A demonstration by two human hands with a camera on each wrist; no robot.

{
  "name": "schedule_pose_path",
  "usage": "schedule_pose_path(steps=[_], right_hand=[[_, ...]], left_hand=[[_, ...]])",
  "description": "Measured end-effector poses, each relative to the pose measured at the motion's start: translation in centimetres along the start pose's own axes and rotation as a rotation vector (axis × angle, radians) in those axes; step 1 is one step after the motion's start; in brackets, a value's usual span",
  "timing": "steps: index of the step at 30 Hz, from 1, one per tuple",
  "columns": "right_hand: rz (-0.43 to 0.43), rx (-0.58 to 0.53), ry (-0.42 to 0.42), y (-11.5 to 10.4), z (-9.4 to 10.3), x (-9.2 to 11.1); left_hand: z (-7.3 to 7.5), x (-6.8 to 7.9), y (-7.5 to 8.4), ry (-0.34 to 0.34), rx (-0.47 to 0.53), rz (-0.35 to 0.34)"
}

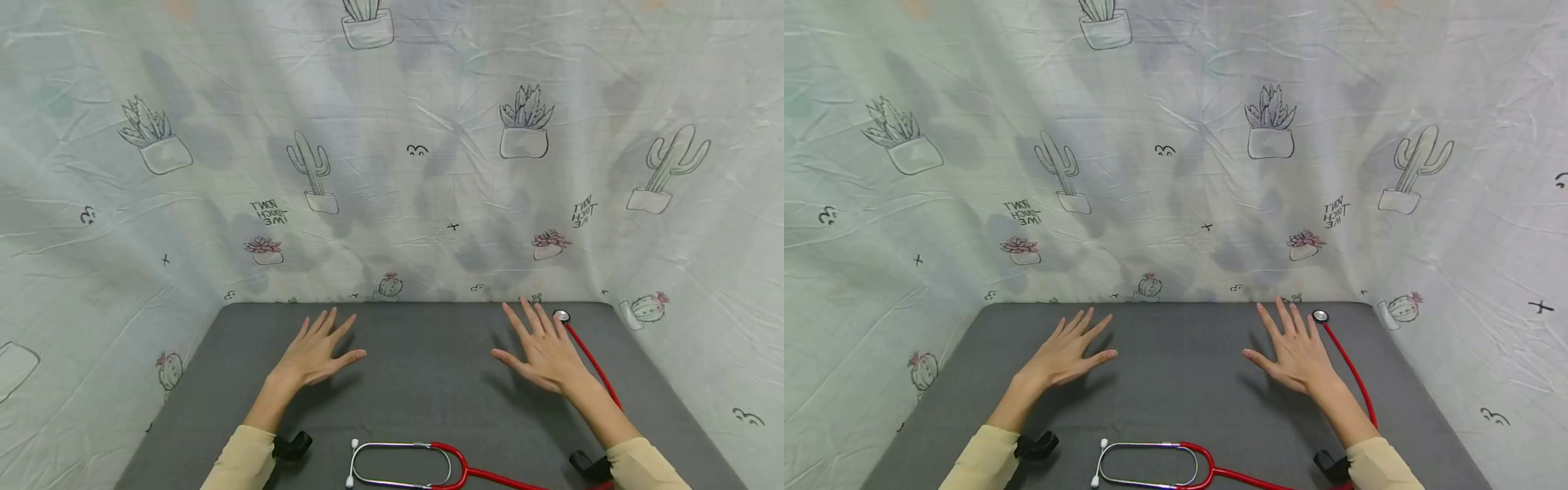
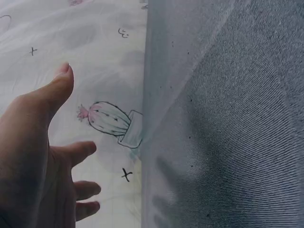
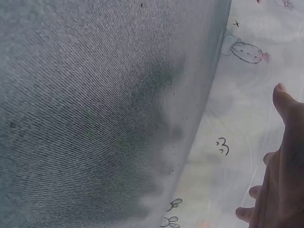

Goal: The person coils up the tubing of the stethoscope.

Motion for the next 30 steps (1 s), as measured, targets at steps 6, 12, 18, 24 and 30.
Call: schedule_pose_path(steps=[6, 12, 18, 24, 30], right_hand=[[0.051, -0.027, -0.016, -1.8, -0.5, 1.6], [0.125, -0.091, -0.040, -4.6, -1.2, 4.9], [0.158, -0.319, -0.236, -6.5, -2.2, 8.3], [0.146, -0.452, -0.485, -6.7, -3.7, 11.2], [0.174, -0.424, -0.562, -6.4, -4.0, 12.6]], left_hand=[[-0.5, 2.0, 2.5, 0.001, 0.050, -0.105], [-3.4, 5.6, 7.5, -0.016, 0.021, -0.366], [-4.9, 9.3, 10.4, 0.037, 0.019, -0.577], [-5.5, 10.5, 10.4, 0.000, 0.101, -0.563], [-5.5, 10.6, 10.7, -0.025, 0.099, -0.561]])
Point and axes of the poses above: each hand's wrist, its own x-axis away from the middle knuckle, its own z-axis out of the back of the hand, y = z × x, the point moved 7 cm from there along -x, towards the middle knuckle, and after that the axes turned 3 degrees about -z, right-handed, at the moved point
